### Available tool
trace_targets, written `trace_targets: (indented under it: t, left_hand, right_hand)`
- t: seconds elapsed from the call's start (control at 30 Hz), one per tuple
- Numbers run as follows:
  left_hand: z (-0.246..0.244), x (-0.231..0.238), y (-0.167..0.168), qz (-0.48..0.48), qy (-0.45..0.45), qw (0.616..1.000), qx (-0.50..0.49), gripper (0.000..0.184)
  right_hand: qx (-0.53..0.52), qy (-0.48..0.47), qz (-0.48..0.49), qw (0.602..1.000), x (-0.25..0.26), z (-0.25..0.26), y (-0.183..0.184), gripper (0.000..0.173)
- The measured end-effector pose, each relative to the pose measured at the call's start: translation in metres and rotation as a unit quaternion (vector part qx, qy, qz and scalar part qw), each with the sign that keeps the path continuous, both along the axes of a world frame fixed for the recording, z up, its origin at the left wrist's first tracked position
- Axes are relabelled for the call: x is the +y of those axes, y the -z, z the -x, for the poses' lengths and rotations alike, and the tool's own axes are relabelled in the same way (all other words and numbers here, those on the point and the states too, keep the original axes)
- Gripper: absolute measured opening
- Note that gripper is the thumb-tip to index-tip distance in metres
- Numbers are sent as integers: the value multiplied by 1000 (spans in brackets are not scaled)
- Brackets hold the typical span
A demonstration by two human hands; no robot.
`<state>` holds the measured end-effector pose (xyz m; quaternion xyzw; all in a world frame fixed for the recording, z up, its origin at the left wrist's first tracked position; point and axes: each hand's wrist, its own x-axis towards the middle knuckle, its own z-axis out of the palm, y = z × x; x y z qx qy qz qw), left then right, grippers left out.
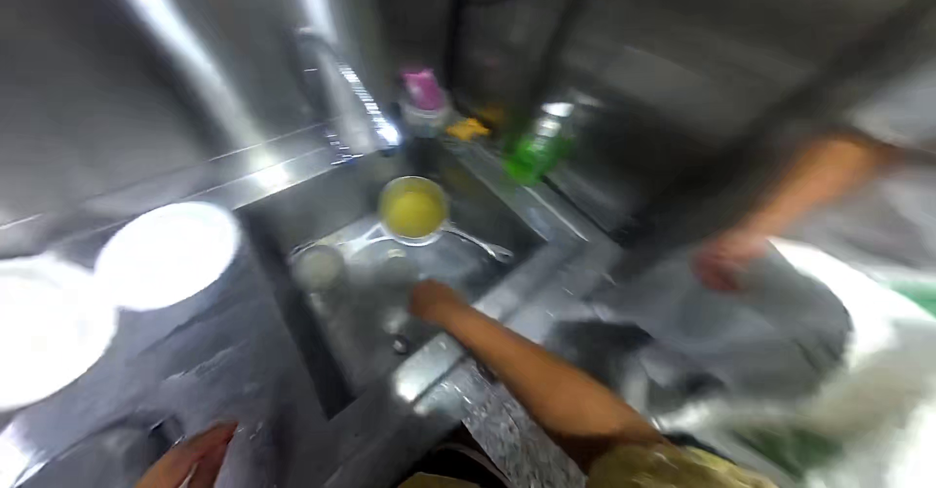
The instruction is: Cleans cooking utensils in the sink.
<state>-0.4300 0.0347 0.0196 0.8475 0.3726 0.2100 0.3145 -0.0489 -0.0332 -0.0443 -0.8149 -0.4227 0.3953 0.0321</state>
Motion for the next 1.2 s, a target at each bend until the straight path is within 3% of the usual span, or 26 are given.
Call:
trace_targets:
  t: [0.1, 0.2, 0.3, 0.43, 0.53, 0.63, 0.77, 0.83, 0.9, 0.97, 1.03, 1.07, 1.13, 1.2]
  left_hand:
    - [-13, -13, -13, 7, -68, 998, 1, 29]
    - [-37, -31, -17, 2, -145, 989, -6, 27]
    - [-69, -48, -19, 35, -199, 979, 2, 26]
    - [-99, -59, -12, 62, -226, 972, 8, 30]
    - [-113, -57, -7, 79, -216, 973, 8, 29]
    - [-129, -48, -4, 79, -200, 977, 6, 26]
    - [-158, -29, -11, 66, -183, 981, -3, 25]
    - [-171, -12, -9, 68, -185, 980, -14, 23]
    - [-189, 11, 5, 104, -229, 967, -33, 28]
    - [-210, 41, 20, 243, -288, 925, -46, 48]
    - [-233, 71, 29, 430, -325, 835, -109, 62]
    - [-245, 81, 31, 506, -339, 778, -153, 60]
    - [-269, 90, 41, 577, -370, 694, -220, 51]
    - [-292, 85, 50, 563, -396, 664, -292, 31]
  right_hand:
    - [-19, -111, 10, 994, 52, -37, 32, 35]
    - [-26, -214, 60, 975, 103, -46, 64, 48]
    - [-32, -236, 31, 971, 144, -39, 102, 56]
    - [54, -81, -48, 994, 202, -8, 142, 65]
    - [84, 45, -3, 995, 228, 12, 152, 59]
    - [78, 74, 41, 993, 234, 20, 162, 53]
    - [64, 98, 39, 992, 229, 9, 146, 55]
    - [104, 87, 26, 990, 222, -13, 129, 48]
    - [199, 107, 26, 974, 205, -41, 114, 30]
    - [309, 153, 88, 934, 187, -68, 83, 23]
    - [375, 107, 118, 913, 165, -91, 52, 18]
    - [377, 61, 119, 917, 155, -99, 36, 15]
    - [359, -42, 111, 926, 140, -113, 4, 38]
    - [296, -135, 76, 943, 136, -134, -26, 41]
